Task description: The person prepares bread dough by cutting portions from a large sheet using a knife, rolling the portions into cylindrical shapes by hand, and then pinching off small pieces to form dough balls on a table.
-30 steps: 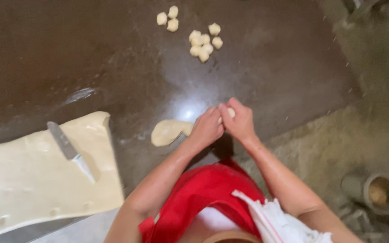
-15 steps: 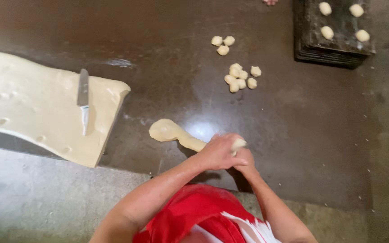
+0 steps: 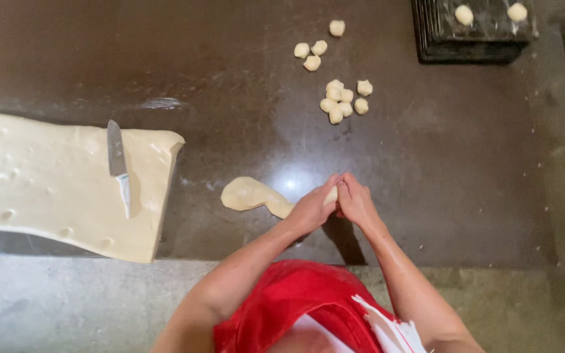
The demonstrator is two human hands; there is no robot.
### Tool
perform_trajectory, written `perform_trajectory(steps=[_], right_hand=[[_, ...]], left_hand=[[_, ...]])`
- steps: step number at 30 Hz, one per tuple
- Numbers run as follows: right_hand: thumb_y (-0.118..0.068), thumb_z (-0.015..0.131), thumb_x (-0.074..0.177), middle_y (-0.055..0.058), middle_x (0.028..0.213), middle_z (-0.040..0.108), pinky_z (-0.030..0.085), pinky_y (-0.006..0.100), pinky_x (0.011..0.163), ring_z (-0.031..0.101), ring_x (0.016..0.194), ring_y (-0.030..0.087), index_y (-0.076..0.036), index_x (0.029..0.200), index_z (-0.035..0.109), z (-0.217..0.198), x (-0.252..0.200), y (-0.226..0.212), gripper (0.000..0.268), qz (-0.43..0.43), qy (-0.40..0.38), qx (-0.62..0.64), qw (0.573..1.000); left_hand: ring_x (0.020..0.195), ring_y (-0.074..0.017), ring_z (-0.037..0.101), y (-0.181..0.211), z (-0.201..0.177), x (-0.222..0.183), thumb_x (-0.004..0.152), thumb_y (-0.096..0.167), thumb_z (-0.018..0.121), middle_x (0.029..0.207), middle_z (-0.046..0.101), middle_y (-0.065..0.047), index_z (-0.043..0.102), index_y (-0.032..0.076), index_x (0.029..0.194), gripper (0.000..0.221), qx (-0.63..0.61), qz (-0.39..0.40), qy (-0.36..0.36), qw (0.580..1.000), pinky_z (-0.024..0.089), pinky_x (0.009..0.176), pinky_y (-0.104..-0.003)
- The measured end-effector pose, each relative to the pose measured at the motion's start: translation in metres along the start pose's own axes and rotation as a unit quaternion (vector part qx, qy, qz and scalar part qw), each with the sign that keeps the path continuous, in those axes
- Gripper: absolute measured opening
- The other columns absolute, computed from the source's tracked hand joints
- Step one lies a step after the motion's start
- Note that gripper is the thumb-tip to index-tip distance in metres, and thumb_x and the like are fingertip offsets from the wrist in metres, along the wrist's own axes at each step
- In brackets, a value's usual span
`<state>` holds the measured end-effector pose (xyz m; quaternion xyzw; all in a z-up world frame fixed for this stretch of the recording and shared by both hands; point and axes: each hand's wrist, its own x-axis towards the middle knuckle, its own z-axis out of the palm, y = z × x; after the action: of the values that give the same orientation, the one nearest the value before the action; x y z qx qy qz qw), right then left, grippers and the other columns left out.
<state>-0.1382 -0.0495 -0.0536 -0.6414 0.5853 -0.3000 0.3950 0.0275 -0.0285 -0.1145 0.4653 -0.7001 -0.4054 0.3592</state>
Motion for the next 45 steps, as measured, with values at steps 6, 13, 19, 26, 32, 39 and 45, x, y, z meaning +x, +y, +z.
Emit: perform_trajectory(steps=[6, 13, 19, 26, 32, 39, 45], right_hand=[[-0.029, 0.070, 0.096, 0.016, 0.070, 0.068, 0.053, 0.036, 0.058, 0.071, 0.063, 0.024, -0.004, 0.088, 0.061, 0.037, -0.023, -0.069, 0.027, -0.002, 0.177, -0.044, 0.983], [-0.016, 0.070, 0.096, 0.013, 0.066, 0.060, 0.047, 0.033, 0.056, 0.057, 0.057, 0.016, -0.004, 0.079, 0.061, 0.064, -0.038, -0.083, 0.022, -0.074, 0.279, -0.079, 0.954], [-0.023, 0.073, 0.092, 0.018, 0.073, 0.061, 0.049, 0.043, 0.061, 0.060, 0.070, 0.036, -0.004, 0.086, 0.062, 0.083, -0.056, 0.024, 0.023, 0.048, 0.211, -0.116, 0.969], [-0.032, 0.070, 0.082, 0.025, 0.117, 0.069, 0.053, 0.047, 0.092, 0.068, 0.108, 0.042, -0.007, 0.128, 0.059, 0.087, -0.040, 0.001, 0.054, 0.030, 0.045, -0.101, 0.993], [-0.030, 0.059, 0.101, 0.029, 0.095, 0.070, 0.055, 0.050, 0.082, 0.069, 0.091, 0.048, -0.008, 0.131, 0.062, 0.065, -0.030, -0.046, 0.038, -0.010, -0.027, -0.079, 0.996], [-0.031, 0.050, 0.104, 0.021, 0.078, 0.070, 0.055, 0.048, 0.068, 0.071, 0.076, 0.042, -0.008, 0.110, 0.062, 0.037, -0.003, -0.031, 0.027, 0.083, 0.037, -0.019, 0.996], [-0.030, 0.069, 0.097, 0.019, 0.076, 0.070, 0.054, 0.043, 0.061, 0.072, 0.073, 0.038, -0.005, 0.091, 0.062, 0.049, -0.019, -0.065, 0.026, 0.024, 0.179, -0.013, 0.983]], left_hand=[[0.104, -0.0436, 0.062, 0.050, -0.055, 0.002, 0.085, 0.013, 0.066, 0.109, 0.064, -0.022, 0.063, 0.001, 0.113, 0.032, 0.137, 0.008, -0.027, 0.990, 0.052, 0.089, -0.053], [0.094, -0.0423, 0.066, 0.051, -0.109, -0.003, 0.077, 0.011, 0.064, 0.093, 0.071, -0.019, 0.069, 0.004, 0.098, 0.024, -0.010, 0.128, -0.104, 0.986, 0.054, 0.085, -0.051], [0.087, -0.0387, 0.069, 0.066, -0.130, -0.016, 0.086, 0.019, 0.072, 0.086, 0.072, -0.018, 0.071, 0.006, 0.084, 0.014, -0.024, 0.078, -0.196, 0.977, 0.054, 0.084, -0.046], [0.113, -0.0280, 0.068, 0.038, -0.124, -0.002, 0.088, 0.012, 0.078, 0.120, 0.070, -0.015, 0.057, 0.004, 0.135, 0.052, -0.133, 0.046, -0.182, 0.973, 0.054, 0.100, -0.037], [0.104, -0.0319, 0.065, -0.010, -0.079, -0.013, 0.069, 0.003, 0.075, 0.129, 0.057, -0.019, 0.018, -0.001, 0.154, 0.102, -0.120, -0.074, -0.136, 0.981, 0.055, 0.087, -0.038], [0.108, -0.0461, 0.067, 0.018, -0.055, -0.011, 0.094, 0.013, 0.068, 0.118, 0.066, -0.026, 0.034, 0.002, 0.159, 0.073, -0.048, -0.076, -0.073, 0.993, 0.054, 0.091, -0.045], [0.093, -0.0469, 0.063, 0.042, -0.064, 0.004, 0.092, 0.009, 0.062, 0.105, 0.062, -0.025, 0.059, 0.000, 0.115, 0.026, 0.149, -0.016, -0.075, 0.986, 0.052, 0.079, -0.054]])
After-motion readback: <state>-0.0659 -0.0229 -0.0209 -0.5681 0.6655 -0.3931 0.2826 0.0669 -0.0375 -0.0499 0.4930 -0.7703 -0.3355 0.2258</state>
